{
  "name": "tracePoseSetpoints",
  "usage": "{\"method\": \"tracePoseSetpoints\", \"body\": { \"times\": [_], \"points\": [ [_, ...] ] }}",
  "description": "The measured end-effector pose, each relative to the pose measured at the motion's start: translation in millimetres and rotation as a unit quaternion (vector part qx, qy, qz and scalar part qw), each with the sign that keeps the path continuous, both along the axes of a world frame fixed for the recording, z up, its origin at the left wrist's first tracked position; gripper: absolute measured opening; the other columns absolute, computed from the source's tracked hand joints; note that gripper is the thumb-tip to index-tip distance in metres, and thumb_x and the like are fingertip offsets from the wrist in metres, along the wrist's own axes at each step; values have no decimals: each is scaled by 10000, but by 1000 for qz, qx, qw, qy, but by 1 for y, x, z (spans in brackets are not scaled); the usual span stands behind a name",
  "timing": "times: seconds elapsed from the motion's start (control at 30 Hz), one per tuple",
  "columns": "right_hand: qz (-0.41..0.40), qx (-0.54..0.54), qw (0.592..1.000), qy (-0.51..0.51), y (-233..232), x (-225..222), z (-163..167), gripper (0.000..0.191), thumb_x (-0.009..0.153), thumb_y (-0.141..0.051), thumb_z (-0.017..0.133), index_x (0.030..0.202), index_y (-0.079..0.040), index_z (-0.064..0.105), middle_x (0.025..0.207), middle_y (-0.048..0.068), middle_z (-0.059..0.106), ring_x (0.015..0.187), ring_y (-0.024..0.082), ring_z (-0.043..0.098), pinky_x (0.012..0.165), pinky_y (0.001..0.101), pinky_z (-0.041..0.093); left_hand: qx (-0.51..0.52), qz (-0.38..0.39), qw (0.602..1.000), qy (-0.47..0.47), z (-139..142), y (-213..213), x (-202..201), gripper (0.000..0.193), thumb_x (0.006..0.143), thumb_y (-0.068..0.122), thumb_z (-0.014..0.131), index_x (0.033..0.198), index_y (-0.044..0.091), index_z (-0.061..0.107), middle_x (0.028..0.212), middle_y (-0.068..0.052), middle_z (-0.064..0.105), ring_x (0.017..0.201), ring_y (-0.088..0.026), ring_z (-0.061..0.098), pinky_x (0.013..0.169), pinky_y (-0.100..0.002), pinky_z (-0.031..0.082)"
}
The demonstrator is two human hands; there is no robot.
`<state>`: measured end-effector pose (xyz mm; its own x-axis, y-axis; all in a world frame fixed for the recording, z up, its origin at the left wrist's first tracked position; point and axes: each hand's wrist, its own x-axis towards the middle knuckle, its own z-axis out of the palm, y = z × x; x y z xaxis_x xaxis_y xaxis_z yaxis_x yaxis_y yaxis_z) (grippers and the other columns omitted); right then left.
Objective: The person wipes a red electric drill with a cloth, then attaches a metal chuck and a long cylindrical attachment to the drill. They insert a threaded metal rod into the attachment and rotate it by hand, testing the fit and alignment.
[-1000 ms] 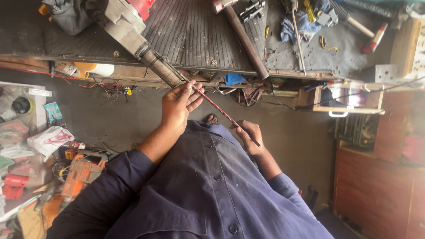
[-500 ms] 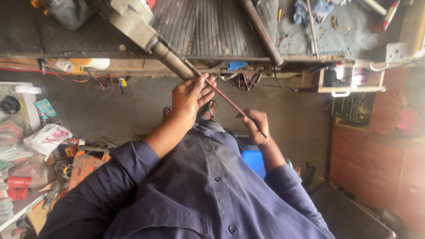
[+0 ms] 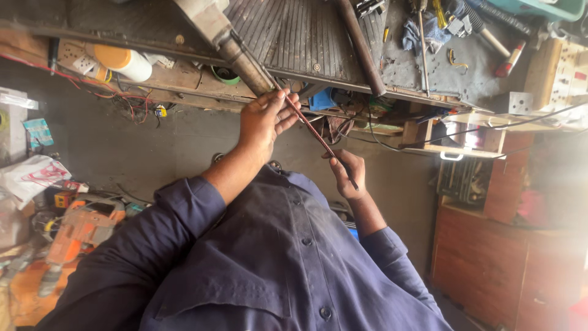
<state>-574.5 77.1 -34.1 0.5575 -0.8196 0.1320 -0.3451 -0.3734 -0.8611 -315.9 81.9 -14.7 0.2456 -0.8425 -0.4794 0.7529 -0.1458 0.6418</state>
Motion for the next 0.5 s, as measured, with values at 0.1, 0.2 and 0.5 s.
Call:
{"method": "tracePoseSetpoints", "body": {
  "times": [0.1, 0.2, 0.5],
  "points": [
    [-10, 34, 999, 29, 4, -5, 4, 293, 999, -259, 588, 1059, -21, 747, 738, 115, 657, 658, 209, 608, 645, 316, 479, -5, 10, 1000, 6, 2, 3, -6, 270, 1004, 223, 631, 1179, 22, 674, 1111, -108, 756, 999, -217, 756, 851, -345, 632],
    [-2, -32, 999, 43, 11, -5, 13, 245, 1006, -209, 600, 1085, -15, 729, 768, 145, 671, 671, 235, 672, 667, 333, 517, -8, 26, 1000, 2, 7, 7, -10, 249, 1015, 222, 633, 1169, 30, 673, 1105, -110, 756, 997, -219, 758, 852, -340, 634],
    [36, -198, 976, 82, 24, -3, 30, 128, 965, -107, 639, 1053, -28, 689, 798, 155, 687, 710, 360, 685, 655, 427, 524, -4, 27, 999, -29, 19, 18, -12, 214, 1008, 213, 611, 1137, 54, 671, 1090, -93, 769, 980, -200, 771, 811, -320, 642]
  ]
}}
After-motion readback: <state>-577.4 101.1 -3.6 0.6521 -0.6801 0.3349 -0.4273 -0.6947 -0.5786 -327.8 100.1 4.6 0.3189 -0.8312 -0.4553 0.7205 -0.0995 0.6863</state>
